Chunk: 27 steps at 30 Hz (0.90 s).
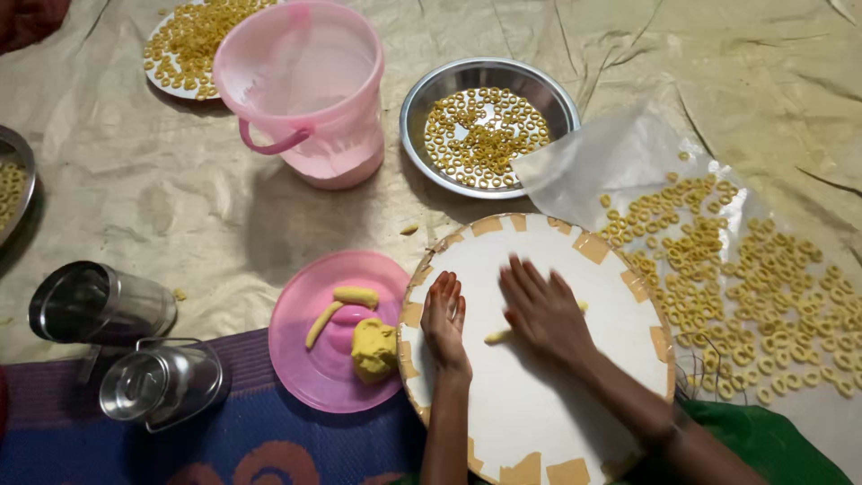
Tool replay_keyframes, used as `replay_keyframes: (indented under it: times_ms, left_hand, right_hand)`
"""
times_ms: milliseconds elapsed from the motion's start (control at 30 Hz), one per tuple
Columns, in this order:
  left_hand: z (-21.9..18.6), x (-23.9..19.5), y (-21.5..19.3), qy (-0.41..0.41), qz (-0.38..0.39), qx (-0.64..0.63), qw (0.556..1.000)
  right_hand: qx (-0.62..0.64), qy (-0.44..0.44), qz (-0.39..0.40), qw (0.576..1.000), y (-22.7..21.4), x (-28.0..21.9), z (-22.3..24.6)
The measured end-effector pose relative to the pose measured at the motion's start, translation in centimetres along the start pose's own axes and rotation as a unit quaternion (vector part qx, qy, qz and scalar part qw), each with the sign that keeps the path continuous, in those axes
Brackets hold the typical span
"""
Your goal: The person rolls small pieces of yellow dough into thin ropes on a white board. They then cut the ropes into smaller segments and place them onto a pink plate.
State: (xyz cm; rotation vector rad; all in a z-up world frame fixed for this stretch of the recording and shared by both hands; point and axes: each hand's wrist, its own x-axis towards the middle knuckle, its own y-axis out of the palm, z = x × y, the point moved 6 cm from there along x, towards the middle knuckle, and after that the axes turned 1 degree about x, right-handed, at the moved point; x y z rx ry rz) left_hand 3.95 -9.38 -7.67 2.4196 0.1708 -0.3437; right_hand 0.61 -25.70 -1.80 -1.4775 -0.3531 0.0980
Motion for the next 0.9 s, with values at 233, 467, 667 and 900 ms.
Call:
replay_keyframes:
  times_ms: [233, 467, 667, 900]
  left_hand:
    - [-0.3, -0.5, 0.0, 0.006, -0.010, 0.031, 0.999]
    - [0.5, 0.2, -0.3, 0.018, -0.003, 0.020, 1.000]
    - [0.3, 0.2, -0.6, 0.017, -0.009, 0.027, 0.999]
    - [-0.2, 0.1, -0.2, 0.006, 0.002, 0.000, 1.000]
  right_hand:
    - [0.025, -0.049, 0.005, 0.998, -4.0, -12.8, 2.2]
    - [-0.010, -0.048, 0.004, 0.999, -2.2, -5.8, 0.2]
    - [-0.040, 0.034, 0.035, 0.998, 1.5, 8.0, -4.1]
    - [-0.018, 0.024, 0.009, 1.000, 0.6, 3.4, -3.5]
